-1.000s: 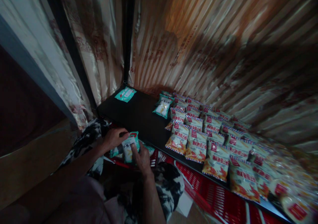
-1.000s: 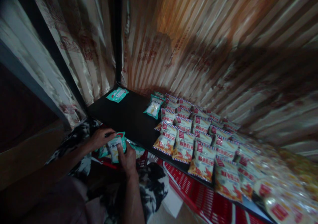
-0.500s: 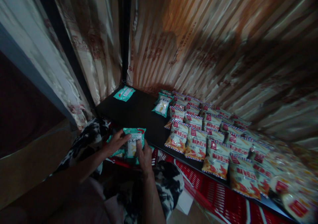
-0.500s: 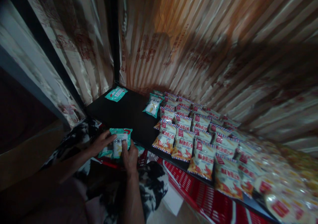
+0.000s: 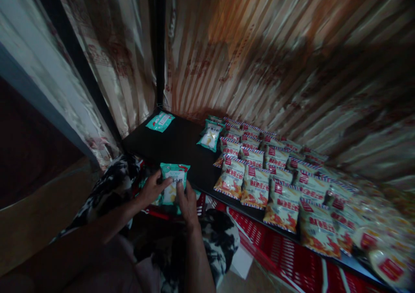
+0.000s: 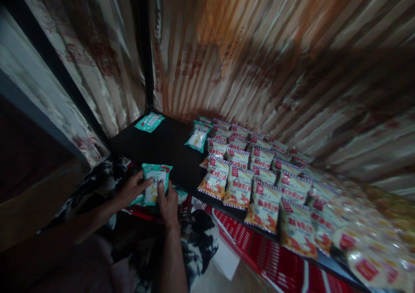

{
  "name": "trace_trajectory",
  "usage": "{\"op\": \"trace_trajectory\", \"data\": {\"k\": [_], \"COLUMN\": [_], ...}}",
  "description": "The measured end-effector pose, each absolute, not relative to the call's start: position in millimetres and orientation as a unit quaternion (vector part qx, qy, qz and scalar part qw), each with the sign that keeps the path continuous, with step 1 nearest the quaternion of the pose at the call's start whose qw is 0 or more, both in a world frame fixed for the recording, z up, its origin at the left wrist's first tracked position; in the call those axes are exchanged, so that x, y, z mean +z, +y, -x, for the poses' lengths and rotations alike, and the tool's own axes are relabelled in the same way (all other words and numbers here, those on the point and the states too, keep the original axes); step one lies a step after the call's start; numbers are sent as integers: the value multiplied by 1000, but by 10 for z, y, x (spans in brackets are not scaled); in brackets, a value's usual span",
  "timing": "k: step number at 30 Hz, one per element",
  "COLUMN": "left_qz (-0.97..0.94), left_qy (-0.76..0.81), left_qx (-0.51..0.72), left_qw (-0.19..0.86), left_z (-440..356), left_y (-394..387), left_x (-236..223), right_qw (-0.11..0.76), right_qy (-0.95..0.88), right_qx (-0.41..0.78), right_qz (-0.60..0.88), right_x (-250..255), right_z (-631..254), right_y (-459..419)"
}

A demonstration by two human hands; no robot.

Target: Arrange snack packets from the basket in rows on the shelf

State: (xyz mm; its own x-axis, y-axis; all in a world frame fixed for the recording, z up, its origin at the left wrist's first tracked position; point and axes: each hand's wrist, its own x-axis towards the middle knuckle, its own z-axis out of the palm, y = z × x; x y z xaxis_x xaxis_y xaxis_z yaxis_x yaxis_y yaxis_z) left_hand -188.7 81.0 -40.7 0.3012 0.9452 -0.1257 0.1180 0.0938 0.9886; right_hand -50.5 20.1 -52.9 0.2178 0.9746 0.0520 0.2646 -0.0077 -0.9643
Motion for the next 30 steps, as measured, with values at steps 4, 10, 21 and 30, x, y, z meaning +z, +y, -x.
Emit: {"op": "trace_trajectory", "data": {"k": [4, 10, 21, 30], "left_qz": [-552, -538, -566, -602], "left_qy": [490, 510, 565, 586], "left_qx": [378, 394, 386, 359], "left_qw": [559, 544, 459, 406], "left_z": [1901, 1878, 1721, 1647], "left_y": [863, 940, 1054, 1123], "left_x": [-344, -318, -252, -172], "right_qw": [481, 499, 557, 583], "right_qy": [-502, -460, -350, -332], "right_qx": [416, 468, 537, 554], "right_qz": [585, 566, 528, 492], "right_x": [-513, -435, -462, -495], "right_z": [524, 548, 512, 470], "right_y": [216, 245, 219, 224]}}
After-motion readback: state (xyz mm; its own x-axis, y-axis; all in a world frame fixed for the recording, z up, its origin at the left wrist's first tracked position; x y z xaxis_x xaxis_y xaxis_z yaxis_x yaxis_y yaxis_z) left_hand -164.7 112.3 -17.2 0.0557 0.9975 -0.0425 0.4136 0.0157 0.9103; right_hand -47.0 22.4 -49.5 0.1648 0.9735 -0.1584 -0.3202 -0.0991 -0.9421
